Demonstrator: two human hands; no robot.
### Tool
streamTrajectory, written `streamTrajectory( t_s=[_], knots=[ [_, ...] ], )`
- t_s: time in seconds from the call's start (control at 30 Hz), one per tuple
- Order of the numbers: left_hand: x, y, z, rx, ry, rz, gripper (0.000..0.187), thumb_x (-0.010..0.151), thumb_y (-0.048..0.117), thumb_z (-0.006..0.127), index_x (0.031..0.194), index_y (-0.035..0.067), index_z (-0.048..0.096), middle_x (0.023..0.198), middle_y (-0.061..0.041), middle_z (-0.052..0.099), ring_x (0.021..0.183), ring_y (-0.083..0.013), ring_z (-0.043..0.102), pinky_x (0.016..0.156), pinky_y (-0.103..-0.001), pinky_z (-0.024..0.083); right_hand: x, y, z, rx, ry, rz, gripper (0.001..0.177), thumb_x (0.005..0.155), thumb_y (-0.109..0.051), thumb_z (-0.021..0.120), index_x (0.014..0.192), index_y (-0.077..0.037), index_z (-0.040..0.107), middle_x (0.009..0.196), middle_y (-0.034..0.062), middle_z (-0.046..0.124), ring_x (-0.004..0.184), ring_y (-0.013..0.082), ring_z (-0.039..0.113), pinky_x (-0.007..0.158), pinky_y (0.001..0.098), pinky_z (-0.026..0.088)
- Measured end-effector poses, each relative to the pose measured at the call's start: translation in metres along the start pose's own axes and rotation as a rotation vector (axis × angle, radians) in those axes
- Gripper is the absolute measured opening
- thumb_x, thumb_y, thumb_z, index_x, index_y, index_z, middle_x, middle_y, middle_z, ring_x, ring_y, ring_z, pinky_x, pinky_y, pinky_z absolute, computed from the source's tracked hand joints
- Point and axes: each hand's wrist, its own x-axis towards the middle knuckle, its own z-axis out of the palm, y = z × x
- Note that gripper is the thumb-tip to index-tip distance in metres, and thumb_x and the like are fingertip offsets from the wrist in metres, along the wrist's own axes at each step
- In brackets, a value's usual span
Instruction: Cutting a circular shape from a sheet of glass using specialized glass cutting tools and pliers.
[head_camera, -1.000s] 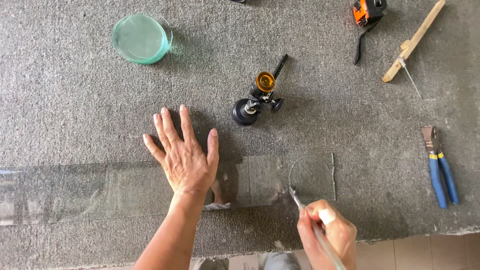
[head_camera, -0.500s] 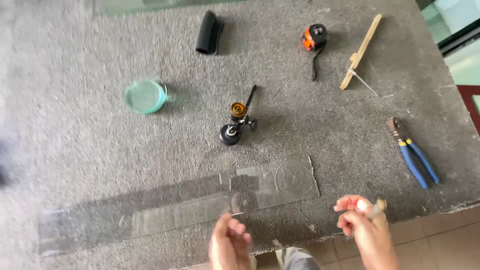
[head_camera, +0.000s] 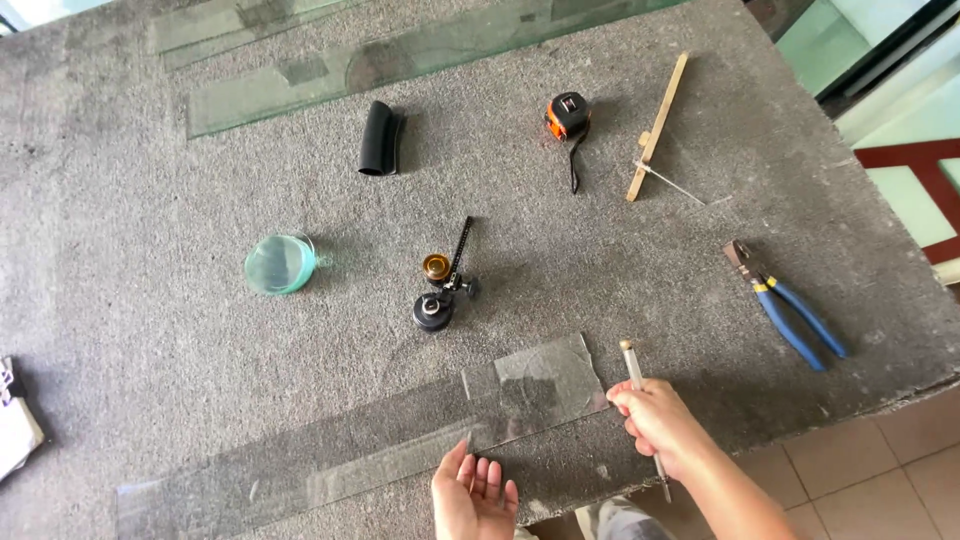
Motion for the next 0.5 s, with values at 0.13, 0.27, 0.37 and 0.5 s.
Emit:
streamTrajectory(
  t_s=[0.13,0.27,0.37,0.5],
  knots=[
    [-0.004,0.0,0.009,-0.003,-0.011,-0.022,0.063,0.079,0.042,0.078,0.128,0.007,0.058,0.105,-0.003,0.057,0.097,-0.02,0.056,0.086,-0.043,0.043,0.01,0.001,-0.005,-0.031,-0.053,0.035,0.011,0.095,-0.012,0.063,0.096,-0.002,0.06,0.067,-0.0007,0.044,0.047,0.0085,0.036,0.037,0.0274,0.028],
    [-0.032,-0.001,0.026,-0.147,-0.083,0.052,0.063,0.09,0.036,0.073,0.137,0.007,0.042,0.121,-0.013,0.062,0.114,-0.0266,0.062,0.101,-0.045,0.046,-0.008,-0.015,-0.004,0.072,-0.104,-0.007,0.011,0.094,-0.014,0.063,0.097,-0.004,0.06,0.067,-0.0021,0.045,0.048,0.0072,0.039,0.037,0.0256,0.027],
    [-0.01,-0.005,0.032,-0.256,-0.243,0.112,0.048,0.096,0.028,0.065,0.133,0.007,0.044,0.12,-0.013,0.068,0.113,-0.0269,0.068,0.101,-0.043,0.052,-0.03,-0.022,-0.006,0.055,-0.119,-0.073,0.014,0.093,-0.019,0.064,0.095,-0.006,0.061,0.067,-0.0021,0.045,0.049,0.0071,0.038,0.038,0.0257,0.027],
    [0.013,-0.007,0.03,-0.181,-0.37,0.216,0.027,0.101,0.029,0.055,0.114,0.005,0.056,0.104,-0.009,0.067,0.097,-0.0244,0.069,0.089,-0.041,0.058,-0.06,0.005,-0.009,-0.327,0.187,-0.457,0.026,0.094,-0.033,0.07,0.091,-0.008,0.066,0.067,-0.0021,0.047,0.054,0.0075,0.041,0.047,0.024,0.032]
  ],
)
